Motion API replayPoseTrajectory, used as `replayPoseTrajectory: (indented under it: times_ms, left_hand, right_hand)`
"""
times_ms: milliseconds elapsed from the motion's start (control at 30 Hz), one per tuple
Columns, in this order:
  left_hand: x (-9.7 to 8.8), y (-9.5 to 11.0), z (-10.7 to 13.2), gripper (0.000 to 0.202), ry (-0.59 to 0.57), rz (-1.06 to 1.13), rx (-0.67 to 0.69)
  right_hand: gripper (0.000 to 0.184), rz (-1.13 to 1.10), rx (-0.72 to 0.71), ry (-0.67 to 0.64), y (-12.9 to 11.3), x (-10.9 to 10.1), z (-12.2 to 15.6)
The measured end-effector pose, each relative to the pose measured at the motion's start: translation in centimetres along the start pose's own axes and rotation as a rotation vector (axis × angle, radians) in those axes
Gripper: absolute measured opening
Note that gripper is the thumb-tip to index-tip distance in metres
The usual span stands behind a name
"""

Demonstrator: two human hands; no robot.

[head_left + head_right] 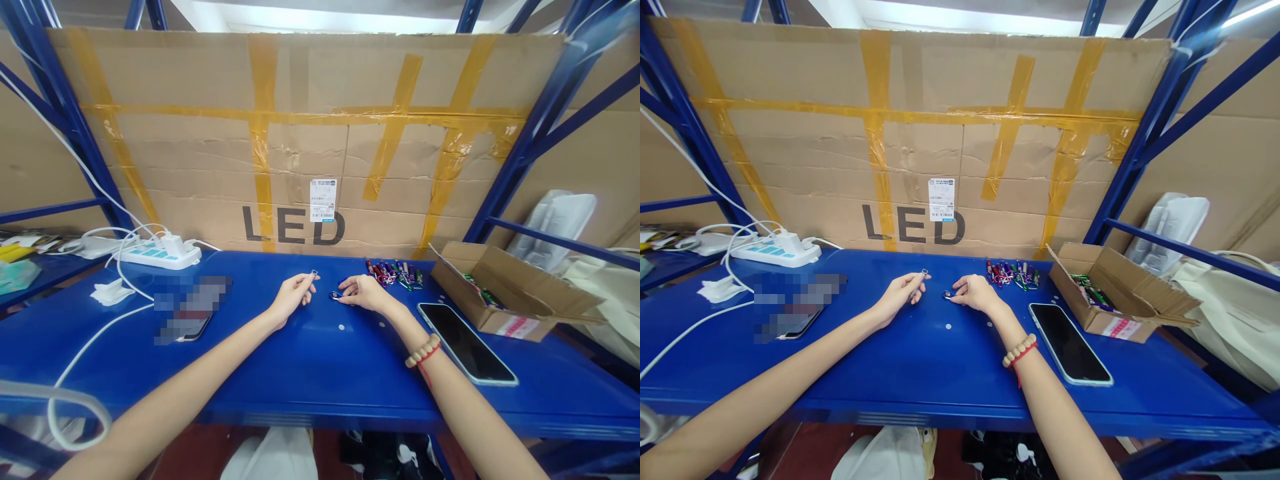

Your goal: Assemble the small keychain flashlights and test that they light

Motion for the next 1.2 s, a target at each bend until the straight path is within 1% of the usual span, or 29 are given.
replayPoseTrajectory:
  times_ms: [67,133,167,233,300,400,533,667,767,833,900,1000,1133,1200]
  left_hand:
    - [0.0,-0.3,-0.1,0.039,0.001,0.030,-0.008]
    - [0.0,-0.5,-0.3,0.038,0.005,0.083,-0.013]
    - [0.1,-0.6,-0.3,0.037,0.006,0.111,-0.018]
    - [0.2,-0.7,-0.4,0.038,0.006,0.142,-0.027]
    - [0.3,-0.7,-0.4,0.039,-0.009,0.105,-0.012]
    - [0.6,-0.5,-0.2,0.040,-0.066,-0.022,0.043]
    - [0.8,-0.2,0.2,0.038,-0.141,-0.098,0.082]
    - [0.6,0.2,0.3,0.036,-0.120,-0.127,0.162]
    - [0.4,0.2,0.1,0.034,-0.105,-0.159,0.203]
    - [0.3,0.2,0.0,0.031,-0.099,-0.178,0.211]
    - [0.2,0.3,0.0,0.028,-0.077,-0.220,0.226]
    - [0.1,0.4,0.2,0.024,-0.055,-0.323,0.252]
    - [0.0,0.3,0.2,0.020,-0.084,-0.398,0.245]
    - [-0.1,0.3,0.2,0.020,-0.099,-0.397,0.236]
  right_hand:
    - [0.027,0.002,-0.025,-0.015,0.1,0.0,0.0]
    - [0.019,0.037,-0.085,-0.021,-0.2,-0.1,0.1]
    - [0.018,0.052,-0.117,-0.015,-0.4,-0.2,0.2]
    - [0.023,0.038,-0.155,0.005,-0.9,-0.3,0.4]
    - [0.029,-0.033,-0.169,0.020,-1.6,-0.3,0.7]
    - [0.036,-0.144,-0.214,0.009,-3.1,0.0,1.2]
    - [0.038,-0.225,-0.264,0.000,-4.9,0.7,1.9]
    - [0.038,-0.269,-0.305,0.045,-5.2,1.1,1.8]
    - [0.041,-0.290,-0.356,0.036,-4.8,1.4,1.5]
    - [0.042,-0.227,-0.384,0.024,-4.7,1.6,1.5]
    - [0.042,-0.096,-0.410,0.045,-4.8,1.6,1.6]
    - [0.035,0.116,-0.470,0.060,-5.2,1.7,2.0]
    - [0.033,0.354,-0.526,-0.013,-5.7,2.2,2.5]
    - [0.030,0.378,-0.539,-0.039,-5.7,2.4,2.5]
Point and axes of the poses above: each hand's wrist, its own z-axis away from the middle knuckle, its own x-axis out of the palm, y = z × x, the point moved 3 cm from there along -z, towards the middle knuckle, and after that the axes turned 7 degrees about -y, right-handed, at the moved point
